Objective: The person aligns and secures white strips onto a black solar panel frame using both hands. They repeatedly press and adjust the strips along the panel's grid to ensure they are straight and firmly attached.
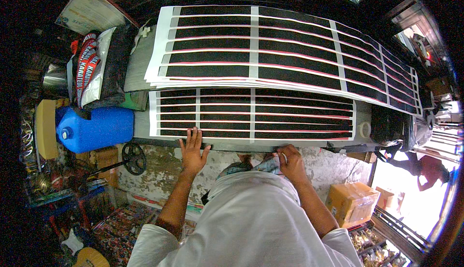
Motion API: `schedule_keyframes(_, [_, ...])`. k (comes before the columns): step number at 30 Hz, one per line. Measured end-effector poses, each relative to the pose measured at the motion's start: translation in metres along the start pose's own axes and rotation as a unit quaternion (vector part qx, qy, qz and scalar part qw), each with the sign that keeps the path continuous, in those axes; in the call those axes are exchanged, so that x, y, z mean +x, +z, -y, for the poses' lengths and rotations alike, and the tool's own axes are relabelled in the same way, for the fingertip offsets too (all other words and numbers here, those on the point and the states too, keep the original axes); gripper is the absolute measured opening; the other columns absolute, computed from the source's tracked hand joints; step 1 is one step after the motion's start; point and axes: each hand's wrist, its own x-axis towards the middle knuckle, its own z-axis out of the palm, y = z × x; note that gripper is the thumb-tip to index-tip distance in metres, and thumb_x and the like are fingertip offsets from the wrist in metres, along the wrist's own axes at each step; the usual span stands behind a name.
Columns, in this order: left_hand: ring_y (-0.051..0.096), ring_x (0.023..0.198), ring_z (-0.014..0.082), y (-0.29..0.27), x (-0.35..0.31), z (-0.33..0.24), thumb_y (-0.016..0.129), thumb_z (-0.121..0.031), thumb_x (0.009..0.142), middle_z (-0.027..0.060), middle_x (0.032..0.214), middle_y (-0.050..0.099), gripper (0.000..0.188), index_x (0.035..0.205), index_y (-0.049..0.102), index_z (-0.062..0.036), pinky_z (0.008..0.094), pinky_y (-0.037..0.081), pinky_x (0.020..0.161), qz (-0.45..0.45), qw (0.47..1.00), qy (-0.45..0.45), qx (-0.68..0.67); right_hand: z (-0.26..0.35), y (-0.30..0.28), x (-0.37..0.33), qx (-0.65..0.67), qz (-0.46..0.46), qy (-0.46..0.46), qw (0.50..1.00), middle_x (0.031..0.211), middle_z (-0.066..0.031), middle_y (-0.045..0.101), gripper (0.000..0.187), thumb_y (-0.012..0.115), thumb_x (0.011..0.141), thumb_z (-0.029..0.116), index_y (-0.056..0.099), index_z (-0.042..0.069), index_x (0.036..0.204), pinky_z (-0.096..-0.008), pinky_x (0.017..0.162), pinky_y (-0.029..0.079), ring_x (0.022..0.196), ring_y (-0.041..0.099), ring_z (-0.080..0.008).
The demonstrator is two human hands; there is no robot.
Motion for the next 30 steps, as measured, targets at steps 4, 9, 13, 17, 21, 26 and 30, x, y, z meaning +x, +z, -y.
schedule_keyframes(4, [0.013,0.168,0.0333,0.001,0.005,-0.017,0.05,-0.052,0.112,0.0124,0.181,0.02,0.079,0.173,0.025,-0.0088,0.0657,0.008,0.132,0.049,0.998,0.039,0.0,-0.002,0.006,0.002,0.0,-0.001,0.008,1.0,0.099,-0.0214,0.072,0.009,0.069,0.096,0.004,0.075,0.0,0.101,-0.0497,0.086,0.059,0.096,0.071,-0.0439])
schedule_keyframes(9, [0.018,0.167,0.0352,0.006,0.009,-0.04,0.052,-0.052,0.112,0.0141,0.18,0.024,0.079,0.172,0.026,-0.0072,0.063,0.012,0.132,0.063,0.994,0.074,-0.044,-0.008,0.018,0.011,0.015,-0.007,-0.012,1.0,0.1,-0.021,0.069,0.009,0.069,0.096,0.005,0.074,0.001,0.102,-0.05,0.087,0.058,0.096,0.07,-0.0442])
schedule_keyframes(13, [0.019,0.167,0.0359,0.017,0.014,-0.055,0.054,-0.048,0.111,0.0157,0.179,0.026,0.076,0.171,0.031,-0.0061,0.0628,0.016,0.132,0.071,0.988,0.122,-0.055,0.005,0.031,0.03,0.02,-0.018,-0.011,1.0,0.097,-0.0202,0.07,0.012,0.069,0.094,-0.001,0.077,-0.001,0.104,-0.0467,0.083,0.058,0.092,0.071,-0.0415])
schedule_keyframes(17, [0.029,0.163,0.0379,0.015,0.022,-0.084,0.059,-0.042,0.11,0.0164,0.175,0.034,0.072,0.167,0.037,-0.0056,0.0632,0.023,0.13,0.055,0.984,0.152,-0.075,0.013,0.048,0.049,0.031,-0.043,-0.069,0.996,0.101,-0.0191,0.069,0.019,0.067,0.091,-0.006,0.074,0.0,0.109,-0.0473,0.083,0.058,0.095,0.071,-0.0405])
schedule_keyframes(21, [0.037,0.158,0.0397,0.018,0.029,-0.1,0.063,-0.031,0.108,0.0178,0.169,0.043,0.061,0.16,0.047,-0.003,0.0611,0.033,0.126,0.0,0.984,0.162,-0.07,0.014,0.066,0.064,0.042,-0.042,-0.083,0.995,0.102,-0.0185,0.068,0.025,0.066,0.087,-0.011,0.071,0.001,0.108,-0.0468,0.086,0.058,0.098,0.069,-0.0407])
schedule_keyframes(26, [0.057,0.135,0.0398,0.024,0.036,-0.091,0.072,-0.013,0.099,0.0165,0.145,0.061,0.039,0.137,0.068,-0.0039,0.0529,0.049,0.112,-0.11,0.982,0.091,-0.122,0.012,0.07,0.065,0.037,-0.046,-0.082,0.995,0.106,-0.0204,0.065,0.025,0.066,0.086,-0.01,0.069,-0.001,0.109,-0.0492,0.091,0.055,0.102,0.066,-0.0417])
schedule_keyframes(30, [0.065,0.117,0.0355,0.022,0.039,-0.083,0.076,-0.003,0.092,0.0126,0.126,0.069,0.03,0.122,0.075,-0.0027,0.0482,0.055,0.098,-0.155,0.974,0.089,-0.136,0.009,0.073,0.062,0.017,-0.06,-0.079,0.995,0.103,-0.0201,0.063,0.024,0.067,0.086,-0.008,0.069,0.0,0.108,-0.0514,0.091,0.054,0.102,0.064,-0.0423])
